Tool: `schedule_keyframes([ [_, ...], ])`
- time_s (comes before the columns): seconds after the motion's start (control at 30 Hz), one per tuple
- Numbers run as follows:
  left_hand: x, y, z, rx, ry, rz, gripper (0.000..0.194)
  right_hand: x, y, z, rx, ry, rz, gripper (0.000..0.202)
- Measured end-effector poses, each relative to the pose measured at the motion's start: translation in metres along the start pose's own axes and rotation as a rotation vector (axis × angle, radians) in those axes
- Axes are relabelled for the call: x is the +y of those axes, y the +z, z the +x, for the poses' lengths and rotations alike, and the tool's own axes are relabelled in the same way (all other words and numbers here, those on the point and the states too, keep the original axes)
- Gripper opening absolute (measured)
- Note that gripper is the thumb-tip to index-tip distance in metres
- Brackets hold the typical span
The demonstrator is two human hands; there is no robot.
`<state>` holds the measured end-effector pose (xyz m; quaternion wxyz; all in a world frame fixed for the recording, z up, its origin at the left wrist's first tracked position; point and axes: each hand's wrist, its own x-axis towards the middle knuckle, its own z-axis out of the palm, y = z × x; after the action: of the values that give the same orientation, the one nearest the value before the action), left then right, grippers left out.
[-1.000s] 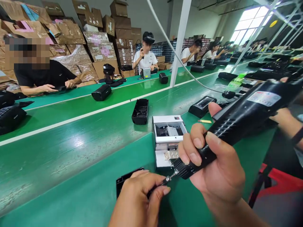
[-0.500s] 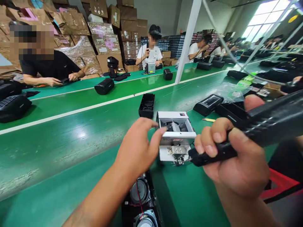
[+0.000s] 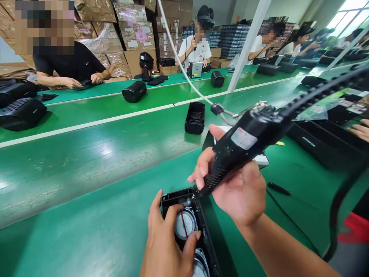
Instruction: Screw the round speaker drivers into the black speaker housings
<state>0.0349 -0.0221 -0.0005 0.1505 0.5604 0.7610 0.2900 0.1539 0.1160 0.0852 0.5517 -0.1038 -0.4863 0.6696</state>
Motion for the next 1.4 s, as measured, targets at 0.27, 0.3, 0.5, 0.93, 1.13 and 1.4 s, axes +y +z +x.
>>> schedule_keyframes([
  [0.27, -0.002, 0.001, 0.000, 0.009, -0.014, -0.020, 0.029, -0.006, 0.005, 0.005, 0.032, -0.008, 0.017, 0.044],
  [0.3, -0.001, 0.001, 0.000, 0.007, -0.018, -0.017, 0.030, -0.001, 0.004, 0.004, 0.037, -0.015, 0.010, 0.045],
  [0.5, 0.000, -0.002, 0.000, 0.009, -0.009, 0.014, 0.033, 0.012, -0.001, 0.002, 0.083, -0.019, 0.022, 0.043],
  [0.93, 0.001, -0.006, 0.002, -0.016, 0.004, 0.028, 0.031, 0.017, -0.006, 0.004, 0.093, 0.034, 0.036, 0.041],
  [1.13, 0.000, -0.006, 0.003, -0.028, 0.017, 0.036, 0.030, 0.025, -0.008, 0.003, 0.000, 0.033, -0.137, 0.036],
  [1.4, -0.003, -0.006, 0.005, -0.012, 0.041, 0.054, 0.031, 0.027, -0.010, 0.005, 0.002, 0.046, -0.235, 0.029],
])
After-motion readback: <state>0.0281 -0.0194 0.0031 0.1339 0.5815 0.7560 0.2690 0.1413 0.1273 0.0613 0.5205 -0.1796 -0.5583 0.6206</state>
